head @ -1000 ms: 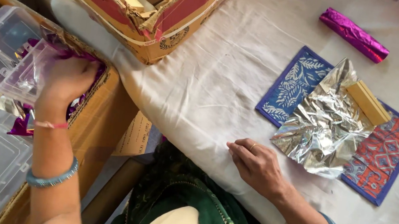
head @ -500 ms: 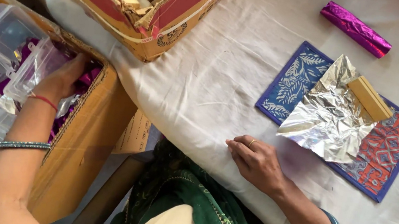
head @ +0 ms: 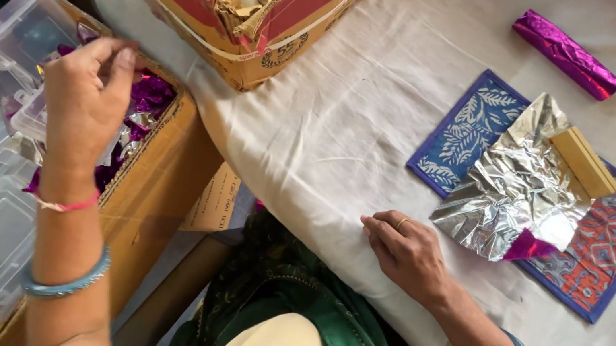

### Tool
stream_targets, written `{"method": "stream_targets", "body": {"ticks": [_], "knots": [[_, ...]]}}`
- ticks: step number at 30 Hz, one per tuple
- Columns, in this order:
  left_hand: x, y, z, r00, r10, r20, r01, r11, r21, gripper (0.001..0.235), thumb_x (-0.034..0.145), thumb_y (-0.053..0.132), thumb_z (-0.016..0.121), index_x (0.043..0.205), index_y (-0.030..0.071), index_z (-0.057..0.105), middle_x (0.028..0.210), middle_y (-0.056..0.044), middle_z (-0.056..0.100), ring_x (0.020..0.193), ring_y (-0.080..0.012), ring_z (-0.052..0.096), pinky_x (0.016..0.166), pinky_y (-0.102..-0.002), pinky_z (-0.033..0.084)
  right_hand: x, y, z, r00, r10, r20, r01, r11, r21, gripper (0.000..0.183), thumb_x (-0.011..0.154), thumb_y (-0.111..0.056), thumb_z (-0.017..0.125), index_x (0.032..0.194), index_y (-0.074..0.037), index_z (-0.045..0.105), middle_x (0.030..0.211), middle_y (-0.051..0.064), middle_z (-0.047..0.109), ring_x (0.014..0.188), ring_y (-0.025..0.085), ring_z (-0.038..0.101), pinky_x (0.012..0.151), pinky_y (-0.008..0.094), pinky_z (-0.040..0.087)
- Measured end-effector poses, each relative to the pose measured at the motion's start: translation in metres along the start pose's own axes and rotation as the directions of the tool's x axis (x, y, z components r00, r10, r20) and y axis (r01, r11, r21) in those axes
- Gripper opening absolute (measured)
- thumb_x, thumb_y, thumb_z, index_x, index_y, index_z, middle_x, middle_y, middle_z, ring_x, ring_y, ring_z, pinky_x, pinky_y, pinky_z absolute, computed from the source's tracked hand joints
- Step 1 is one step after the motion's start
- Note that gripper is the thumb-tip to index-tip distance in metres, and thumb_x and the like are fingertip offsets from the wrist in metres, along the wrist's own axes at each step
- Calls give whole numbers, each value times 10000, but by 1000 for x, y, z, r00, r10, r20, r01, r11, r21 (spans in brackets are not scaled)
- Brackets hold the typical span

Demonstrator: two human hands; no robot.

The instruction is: The person wraps rectangular wooden blocks in silver and pink metallic foil, folding the edges to create neat packages. They then wipe a clear plastic container with a white cloth and place it on the table.

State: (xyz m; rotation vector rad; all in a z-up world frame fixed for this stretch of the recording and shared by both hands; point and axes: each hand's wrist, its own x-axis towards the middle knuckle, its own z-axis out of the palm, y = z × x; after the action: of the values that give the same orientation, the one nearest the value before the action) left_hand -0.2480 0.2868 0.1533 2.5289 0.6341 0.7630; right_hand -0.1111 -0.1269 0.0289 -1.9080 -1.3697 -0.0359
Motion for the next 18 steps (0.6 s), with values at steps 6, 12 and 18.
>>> {"method": "stream_targets", "body": {"ticks": [6, 12, 18], "knots": [[-2, 111, 50, 960, 278, -16, -254, 850, -462, 170, 1120, 93, 596, 1167, -4, 727, 968, -99, 775, 883, -132, 749, 793, -258, 573, 12, -35, -29, 995, -93, -39, 95, 995, 44, 170, 880, -26, 738, 1049, -40, 729, 966, 103, 719, 791, 267, 718, 665, 373, 588], [15, 207, 160, 808, 563, 170, -296, 640, -709, 174, 1044, 95, 633, 1137, -15, 732, 976, -120, 767, 881, -151, 763, 723, -276, 621, 0, -33, -118, 954, -82, -287, 16, 974, -224, 183, 817, -23, 798, 994, -58, 769, 764, 95, 683, 627, 229, 643, 559, 360, 498], [19, 264, 313, 686, 638, 350, -167, 606, -778, 200, 1013, 190, 637, 1094, 51, 756, 1040, -92, 779, 894, -165, 759, 745, -275, 623, -34, 94, -181, 601, 288, -746, -453, 891, -20, 116, 1047, -72, 728, 1156, -51, 759, 986, 46, 753, 861, 164, 739, 717, 282, 593]]}}
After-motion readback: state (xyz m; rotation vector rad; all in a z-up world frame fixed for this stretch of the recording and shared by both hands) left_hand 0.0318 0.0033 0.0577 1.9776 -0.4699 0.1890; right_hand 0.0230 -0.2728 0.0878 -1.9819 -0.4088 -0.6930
